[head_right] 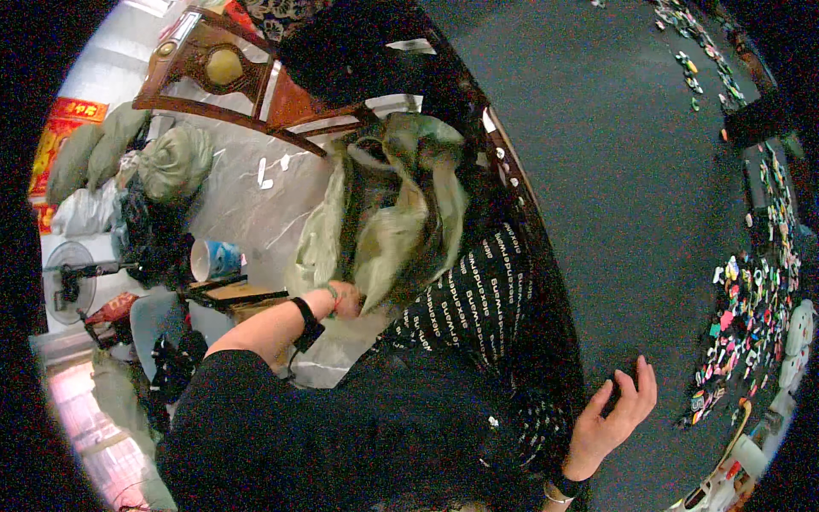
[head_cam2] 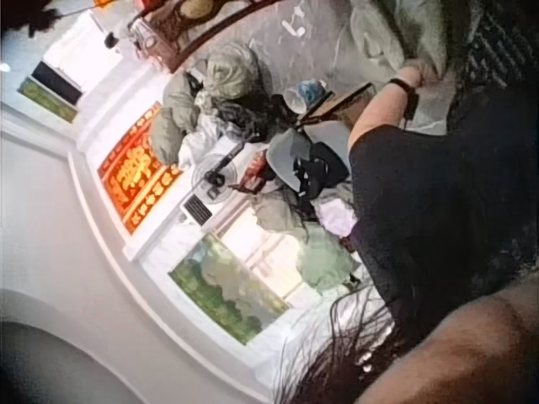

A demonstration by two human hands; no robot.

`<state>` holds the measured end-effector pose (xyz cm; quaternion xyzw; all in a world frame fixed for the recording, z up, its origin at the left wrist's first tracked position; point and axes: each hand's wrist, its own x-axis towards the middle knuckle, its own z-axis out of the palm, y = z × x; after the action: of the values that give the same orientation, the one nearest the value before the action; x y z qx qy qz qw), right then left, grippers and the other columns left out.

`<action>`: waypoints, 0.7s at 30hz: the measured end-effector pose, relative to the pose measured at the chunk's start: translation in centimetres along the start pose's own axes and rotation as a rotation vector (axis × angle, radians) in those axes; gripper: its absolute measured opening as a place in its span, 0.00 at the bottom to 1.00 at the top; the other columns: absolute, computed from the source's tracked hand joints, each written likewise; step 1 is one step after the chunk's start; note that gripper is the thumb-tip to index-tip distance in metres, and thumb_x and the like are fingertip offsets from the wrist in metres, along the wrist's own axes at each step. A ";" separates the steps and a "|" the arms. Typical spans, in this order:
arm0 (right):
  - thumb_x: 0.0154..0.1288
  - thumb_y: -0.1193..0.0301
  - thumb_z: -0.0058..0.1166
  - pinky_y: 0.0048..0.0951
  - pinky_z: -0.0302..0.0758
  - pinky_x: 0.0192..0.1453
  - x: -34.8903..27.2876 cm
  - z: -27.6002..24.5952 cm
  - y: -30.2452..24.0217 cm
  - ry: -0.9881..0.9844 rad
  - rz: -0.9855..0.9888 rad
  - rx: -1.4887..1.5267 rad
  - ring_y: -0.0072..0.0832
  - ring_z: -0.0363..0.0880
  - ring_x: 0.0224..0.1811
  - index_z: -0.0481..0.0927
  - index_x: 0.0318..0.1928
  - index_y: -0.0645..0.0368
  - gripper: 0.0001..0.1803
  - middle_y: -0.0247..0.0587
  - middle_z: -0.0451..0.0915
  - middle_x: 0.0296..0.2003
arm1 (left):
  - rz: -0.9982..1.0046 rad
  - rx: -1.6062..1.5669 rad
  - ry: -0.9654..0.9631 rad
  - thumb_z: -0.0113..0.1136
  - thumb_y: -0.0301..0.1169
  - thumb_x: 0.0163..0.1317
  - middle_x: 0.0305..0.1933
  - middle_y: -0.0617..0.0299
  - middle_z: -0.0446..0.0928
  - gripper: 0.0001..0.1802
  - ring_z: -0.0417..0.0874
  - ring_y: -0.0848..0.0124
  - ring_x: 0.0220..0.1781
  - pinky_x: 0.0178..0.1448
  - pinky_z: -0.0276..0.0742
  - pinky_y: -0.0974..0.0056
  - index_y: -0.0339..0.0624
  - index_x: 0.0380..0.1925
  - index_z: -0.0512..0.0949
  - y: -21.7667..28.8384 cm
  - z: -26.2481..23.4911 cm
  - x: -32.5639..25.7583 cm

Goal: Decorating Crocs shoes with various small colorful charms.

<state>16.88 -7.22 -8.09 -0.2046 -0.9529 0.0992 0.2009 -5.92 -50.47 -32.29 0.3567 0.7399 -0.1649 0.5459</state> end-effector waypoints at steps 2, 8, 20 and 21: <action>0.67 0.79 0.51 0.44 0.65 0.68 0.0 0.1 0.0 0.008 0.005 -0.014 0.48 0.70 0.64 0.76 0.47 0.64 0.09 0.51 0.75 0.60 | -0.096 -0.089 -0.115 0.60 0.42 0.57 0.52 0.56 0.83 0.21 0.84 0.55 0.53 0.54 0.80 0.53 0.49 0.49 0.84 1.7 2.1 -2.3; 0.67 0.79 0.51 0.45 0.64 0.68 -0.1 0.1 0.1 0.015 -0.019 -0.005 0.48 0.70 0.65 0.76 0.49 0.64 0.10 0.51 0.74 0.61 | 0.138 -0.010 0.032 0.72 0.32 0.44 0.36 0.54 0.85 0.07 0.84 0.56 0.39 0.45 0.78 0.54 0.49 0.27 0.88 -0.1 10.4 -3.0; 0.66 0.78 0.51 0.50 0.64 0.68 -0.3 -0.1 0.2 -0.010 0.005 0.006 0.52 0.69 0.65 0.76 0.49 0.63 0.11 0.52 0.73 0.62 | -0.448 -1.212 0.863 0.52 0.61 0.62 0.63 0.55 0.76 0.38 0.74 0.54 0.65 0.63 0.72 0.53 0.40 0.60 0.76 -7.8 -7.2 9.3; 0.66 0.78 0.51 0.50 0.64 0.68 -0.3 0.0 0.1 -0.006 0.001 0.014 0.52 0.69 0.65 0.76 0.49 0.63 0.11 0.52 0.73 0.62 | -0.496 -1.451 0.660 0.52 0.62 0.63 0.60 0.54 0.78 0.39 0.76 0.55 0.63 0.64 0.71 0.55 0.41 0.61 0.75 -7.1 -7.0 10.3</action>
<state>17.21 -7.25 -8.21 -0.2035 -0.9527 0.1066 0.1992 -17.35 -47.36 -40.45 -0.2267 0.8415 0.3503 0.3431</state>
